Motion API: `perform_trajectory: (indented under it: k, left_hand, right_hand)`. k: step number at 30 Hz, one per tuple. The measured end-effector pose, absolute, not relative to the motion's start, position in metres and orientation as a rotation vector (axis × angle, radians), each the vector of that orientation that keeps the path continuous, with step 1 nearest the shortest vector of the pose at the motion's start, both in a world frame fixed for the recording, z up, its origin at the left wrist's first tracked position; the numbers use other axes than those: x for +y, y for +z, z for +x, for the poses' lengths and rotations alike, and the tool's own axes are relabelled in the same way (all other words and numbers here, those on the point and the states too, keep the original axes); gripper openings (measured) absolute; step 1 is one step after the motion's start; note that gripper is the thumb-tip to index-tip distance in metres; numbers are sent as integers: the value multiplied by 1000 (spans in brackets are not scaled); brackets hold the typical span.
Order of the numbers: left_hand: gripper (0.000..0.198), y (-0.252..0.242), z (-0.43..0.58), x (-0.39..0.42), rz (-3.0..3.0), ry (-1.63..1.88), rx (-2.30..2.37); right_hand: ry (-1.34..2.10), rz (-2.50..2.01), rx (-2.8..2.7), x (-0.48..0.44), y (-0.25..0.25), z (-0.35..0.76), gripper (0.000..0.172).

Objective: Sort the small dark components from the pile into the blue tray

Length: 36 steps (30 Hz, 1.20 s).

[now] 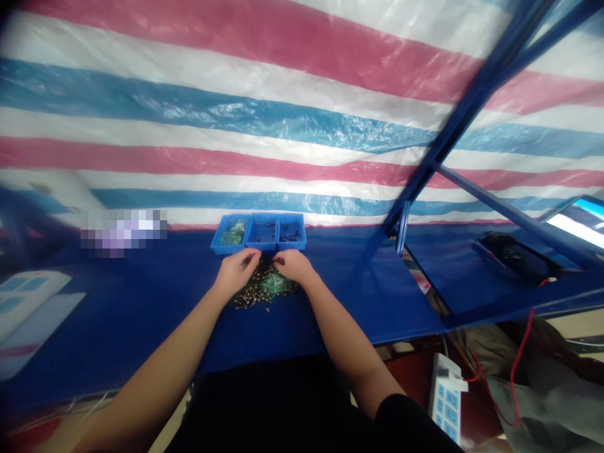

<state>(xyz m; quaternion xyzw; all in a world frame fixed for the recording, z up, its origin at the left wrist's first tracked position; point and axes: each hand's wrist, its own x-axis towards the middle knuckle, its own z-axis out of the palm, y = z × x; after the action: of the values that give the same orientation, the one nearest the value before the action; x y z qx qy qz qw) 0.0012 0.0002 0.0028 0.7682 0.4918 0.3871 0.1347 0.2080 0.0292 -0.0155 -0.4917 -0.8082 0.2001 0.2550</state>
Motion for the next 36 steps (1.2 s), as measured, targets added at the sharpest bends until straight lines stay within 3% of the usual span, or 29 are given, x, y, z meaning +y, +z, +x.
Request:
perform_trajectory:
  k: [7, 19, 36]
  left_hand:
    - [28, 3, 1, 0, 2241, 1111, 1423]
    - [28, 0, 2, 2, 2261, 1104, 1342]
    - [31, 2, 1, 1, 2270, 1056, 1376]
  right_hand:
    - [478, -1368, -2179, 30, -16, 209, 11]
    - [1210, -947, -1523, 23, -5, 193, 26]
    - [1250, -901, -1509, 19, -5, 188, 33]
